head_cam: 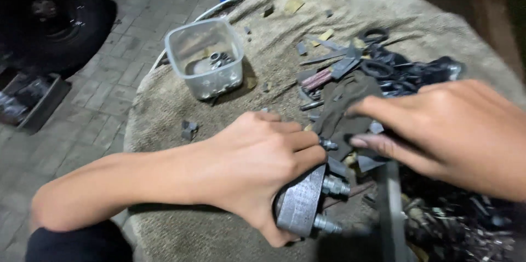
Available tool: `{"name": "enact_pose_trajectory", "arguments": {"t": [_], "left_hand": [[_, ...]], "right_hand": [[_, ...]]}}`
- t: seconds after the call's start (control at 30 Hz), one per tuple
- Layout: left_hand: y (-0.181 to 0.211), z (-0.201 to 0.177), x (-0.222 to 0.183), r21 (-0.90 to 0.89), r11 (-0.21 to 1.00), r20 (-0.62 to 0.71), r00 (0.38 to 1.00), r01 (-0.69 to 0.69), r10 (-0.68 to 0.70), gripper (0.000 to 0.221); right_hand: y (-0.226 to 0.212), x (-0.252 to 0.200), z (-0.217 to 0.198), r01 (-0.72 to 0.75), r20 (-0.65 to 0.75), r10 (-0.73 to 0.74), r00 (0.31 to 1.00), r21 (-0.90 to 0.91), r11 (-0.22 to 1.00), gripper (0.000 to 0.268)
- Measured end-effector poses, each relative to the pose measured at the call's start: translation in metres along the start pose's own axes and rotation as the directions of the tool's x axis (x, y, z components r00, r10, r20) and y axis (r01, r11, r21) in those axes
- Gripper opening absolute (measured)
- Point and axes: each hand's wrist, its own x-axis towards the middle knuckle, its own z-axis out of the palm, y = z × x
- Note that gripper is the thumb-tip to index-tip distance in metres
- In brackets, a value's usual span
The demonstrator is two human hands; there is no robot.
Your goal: Cleaning a metal shaft with sandpaper and assembling it into a mechanical housing unit.
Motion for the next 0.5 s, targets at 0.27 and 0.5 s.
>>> {"name": "enact_pose_trajectory", "arguments": {"t": [0.27, 0.5], "left_hand": [[-0.002, 0.018, 0.001, 0.113, 0.993, -0.236, 0.970, -0.036, 0.062, 0.103], [-0.029, 0.014, 0.002, 0.214, 0.975, -0.560, 0.826, 0.063, 0.069, 0.094]], "right_hand": [[0.014, -0.005, -0.024, 0.101, -0.520, 0.169, 0.838, 0.451, 0.887, 0.030], [0.021, 0.008, -0.012, 0.396, -0.481, -0.188, 0.856, 0.378, 0.837, 0.103]]}}
